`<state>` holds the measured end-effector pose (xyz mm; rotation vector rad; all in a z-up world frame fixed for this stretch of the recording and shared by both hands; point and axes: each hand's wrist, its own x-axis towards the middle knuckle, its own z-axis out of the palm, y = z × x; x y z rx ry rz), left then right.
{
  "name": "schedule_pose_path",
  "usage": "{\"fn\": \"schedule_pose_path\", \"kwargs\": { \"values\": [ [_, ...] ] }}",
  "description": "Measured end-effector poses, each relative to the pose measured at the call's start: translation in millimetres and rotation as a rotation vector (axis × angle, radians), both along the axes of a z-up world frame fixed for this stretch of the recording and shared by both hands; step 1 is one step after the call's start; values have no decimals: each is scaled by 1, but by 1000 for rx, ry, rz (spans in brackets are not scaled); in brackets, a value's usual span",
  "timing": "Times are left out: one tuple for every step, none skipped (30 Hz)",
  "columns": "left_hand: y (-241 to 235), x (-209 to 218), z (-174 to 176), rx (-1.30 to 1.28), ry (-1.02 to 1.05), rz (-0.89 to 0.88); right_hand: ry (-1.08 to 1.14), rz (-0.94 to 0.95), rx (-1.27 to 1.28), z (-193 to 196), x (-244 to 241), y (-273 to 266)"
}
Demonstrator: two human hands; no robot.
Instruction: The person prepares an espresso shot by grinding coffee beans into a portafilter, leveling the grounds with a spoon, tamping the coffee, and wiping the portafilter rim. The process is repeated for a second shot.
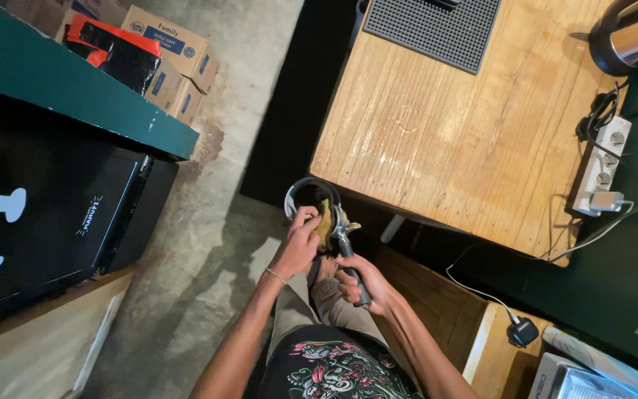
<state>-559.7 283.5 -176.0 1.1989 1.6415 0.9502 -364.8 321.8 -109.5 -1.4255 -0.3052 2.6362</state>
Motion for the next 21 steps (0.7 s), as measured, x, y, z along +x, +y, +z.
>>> {"fn": "schedule_pose_path", "kwargs": {
  "values": [
    [-2, -8, 7, 2, 0, -1, 0, -1, 2, 3, -4, 3],
    [-4, -15, 14, 112, 331, -135, -41, 29, 18, 7, -7, 6],
    [-5, -24, 22, 226, 663, -271, -81, 56, 35, 10, -11, 9],
    [-7, -26, 7, 229, 665, -275, -80, 51, 37, 19, -15, 10],
    [-9, -29, -7, 281, 697, -297, -106, 100, 68, 28, -20, 11],
    [-10, -33, -22, 334, 730, -320, -133, 149, 99, 37, -25, 12],
    [-10, -33, -24, 334, 729, -324, -132, 145, 97, 34, -27, 12],
    [-9, -34, -26, 388, 678, -308, -142, 154, 106, 30, -28, 11],
    [-10, -35, -27, 439, 629, -287, -149, 170, 116, 28, -32, 10],
    [-8, -32, -22, 437, 631, -284, -147, 173, 116, 24, -36, 11],
    [-7, -28, -18, 310, 398, -171, -154, 162, 124, 20, -39, 11],
    [-6, -25, -14, 184, 164, -57, -160, 151, 133, 16, -43, 11],
    [-9, -17, -37, 183, 165, -54, -159, 155, 132, 16, -47, 12],
    [-11, -10, -60, 44, -3, 121, -197, 200, 194, 16, -50, 13],
    [-12, -2, -83, -92, -173, 290, -238, 238, 257, 17, -54, 14],
    [-7, 1, -76, -93, -173, 288, -238, 236, 256, 13, -55, 13],
    [-2, 5, -69, -134, -313, 465, -260, 287, 331, 10, -56, 13],
    [3, 9, -62, -176, -453, 642, -281, 339, 405, 7, -57, 12],
    [9, 10, -56, -178, -454, 647, -281, 344, 403, -15, -50, 12],
    [15, 10, -49, -223, -562, 755, -331, 438, 562, -37, -43, 13],
    [22, 11, -42, -265, -671, 863, -379, 533, 724, -59, -36, 14]
  ]
}}
